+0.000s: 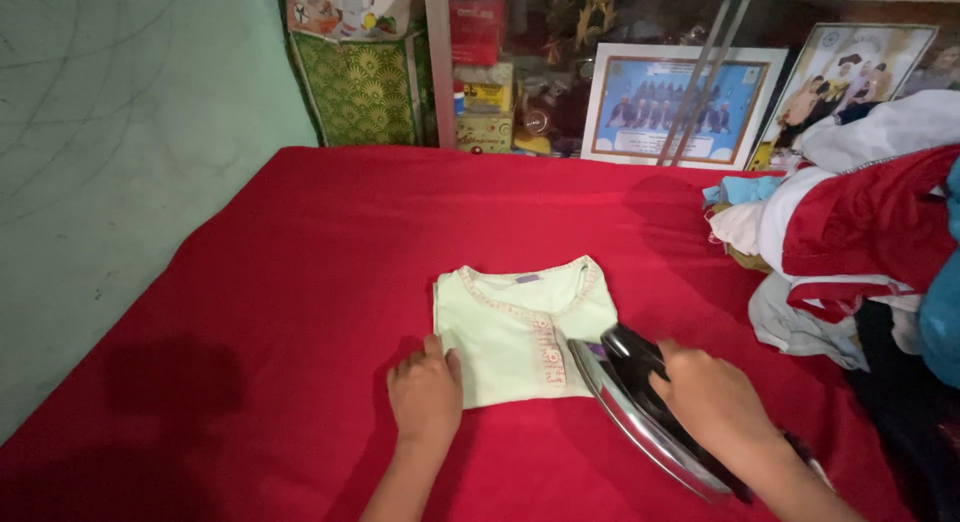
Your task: Ironing and folding different pieces of clothing on a bed.
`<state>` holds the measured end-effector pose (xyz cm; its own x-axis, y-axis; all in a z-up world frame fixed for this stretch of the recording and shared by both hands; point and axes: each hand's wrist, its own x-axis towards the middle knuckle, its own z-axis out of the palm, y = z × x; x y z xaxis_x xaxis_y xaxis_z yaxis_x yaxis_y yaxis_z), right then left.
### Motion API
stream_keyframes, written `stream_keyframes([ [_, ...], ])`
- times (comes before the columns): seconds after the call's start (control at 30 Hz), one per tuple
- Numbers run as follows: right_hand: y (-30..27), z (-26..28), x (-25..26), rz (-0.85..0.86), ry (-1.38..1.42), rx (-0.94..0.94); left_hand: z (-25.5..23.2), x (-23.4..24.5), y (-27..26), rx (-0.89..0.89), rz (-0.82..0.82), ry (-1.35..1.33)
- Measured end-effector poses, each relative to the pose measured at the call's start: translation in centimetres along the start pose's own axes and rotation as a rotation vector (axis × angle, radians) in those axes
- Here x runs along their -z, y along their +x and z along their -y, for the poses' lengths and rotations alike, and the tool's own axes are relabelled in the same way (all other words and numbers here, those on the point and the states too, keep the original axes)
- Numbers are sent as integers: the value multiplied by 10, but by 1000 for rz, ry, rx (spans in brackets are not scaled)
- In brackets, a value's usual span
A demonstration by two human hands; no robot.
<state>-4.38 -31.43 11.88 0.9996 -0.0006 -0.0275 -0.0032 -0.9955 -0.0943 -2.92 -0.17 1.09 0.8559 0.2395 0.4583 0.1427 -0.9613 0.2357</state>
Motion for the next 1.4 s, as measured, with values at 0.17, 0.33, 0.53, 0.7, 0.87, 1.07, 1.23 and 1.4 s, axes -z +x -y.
stream_keyframes([
  [0.17,-18,-27,11,69,26,1,0,3,-1,7,3,-30],
  [0.33,-35,-7,40,83,26,-49,4,-1,1,20,8,-54],
  [0.53,-18,64,42,-39,4,63,18,0,7,119,149,-207],
  [0.7,20,128,9,-142,73,197,21,-7,7,110,150,-223],
  [0.87,51,177,-18,-164,73,244,24,9,15,248,172,-380],
  [1.07,103,224,-58,-280,38,214,29,14,24,355,117,-516],
  [1.23,104,232,-66,-333,-14,179,37,16,26,389,23,-579],
  [1.4,75,217,-53,-345,2,216,41,19,25,364,1,-573],
])
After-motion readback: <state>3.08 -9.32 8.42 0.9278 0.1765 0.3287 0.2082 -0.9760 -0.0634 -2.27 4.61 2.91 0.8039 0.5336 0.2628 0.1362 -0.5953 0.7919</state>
